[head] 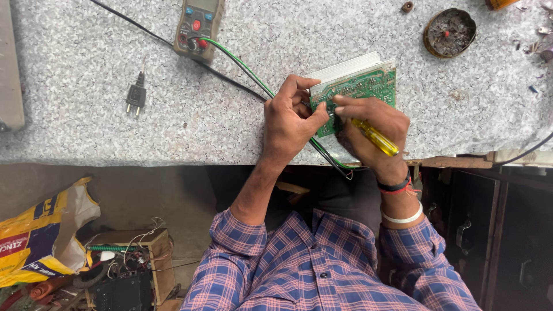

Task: The person uses a yellow-handled screwdriver to probe and scrape various points on a green circuit board held in the left hand. The person repeatedly adjusts the board's orientation and continues scraping solder joints and traces across the board surface.

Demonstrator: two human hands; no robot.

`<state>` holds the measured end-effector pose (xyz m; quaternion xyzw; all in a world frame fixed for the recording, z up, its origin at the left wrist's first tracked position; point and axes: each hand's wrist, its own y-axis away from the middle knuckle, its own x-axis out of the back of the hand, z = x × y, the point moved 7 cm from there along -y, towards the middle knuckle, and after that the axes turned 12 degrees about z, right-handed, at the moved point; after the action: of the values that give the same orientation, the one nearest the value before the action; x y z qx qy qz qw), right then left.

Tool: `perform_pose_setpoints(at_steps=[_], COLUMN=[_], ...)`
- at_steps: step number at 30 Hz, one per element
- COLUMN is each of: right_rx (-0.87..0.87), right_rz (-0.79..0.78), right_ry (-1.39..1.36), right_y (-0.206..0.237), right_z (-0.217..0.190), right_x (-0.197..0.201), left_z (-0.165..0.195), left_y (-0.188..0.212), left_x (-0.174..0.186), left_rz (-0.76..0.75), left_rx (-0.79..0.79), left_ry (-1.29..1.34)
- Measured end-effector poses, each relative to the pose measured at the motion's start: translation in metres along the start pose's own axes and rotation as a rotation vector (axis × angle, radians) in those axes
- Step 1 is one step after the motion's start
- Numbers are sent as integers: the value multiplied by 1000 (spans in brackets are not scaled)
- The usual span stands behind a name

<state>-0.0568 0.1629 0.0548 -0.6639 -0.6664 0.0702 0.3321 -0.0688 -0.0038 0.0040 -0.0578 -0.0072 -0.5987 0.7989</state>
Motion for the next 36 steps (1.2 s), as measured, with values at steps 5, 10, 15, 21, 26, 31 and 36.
perform_pose_setpoints(at_steps=[5, 10, 15, 21, 26, 31, 36], right_rx=[-59, 77, 0, 46, 55, -25, 96], right_rz=[15, -26, 21, -20, -22, 15, -37], right_ry=[-23, 6, 1, 21, -4, 9, 38], right_y=[1, 0, 1, -1, -1, 0, 0], right_z=[5, -4, 3, -1, -5, 1, -7], right_x=[1, 1, 1, 0, 1, 0, -1], left_z=[-3, 1, 0, -3, -3, -1, 1], left_y=[1, -1, 0, 1, 1, 2, 1], left_x=[0, 0, 0, 0, 0, 0, 1], left_rz=[-3, -2, 0, -5, -9, -2, 5], left_rx=[30, 2, -14, 8, 28, 18, 2], left_ry=[-18, -4, -8, 20, 12, 11, -1])
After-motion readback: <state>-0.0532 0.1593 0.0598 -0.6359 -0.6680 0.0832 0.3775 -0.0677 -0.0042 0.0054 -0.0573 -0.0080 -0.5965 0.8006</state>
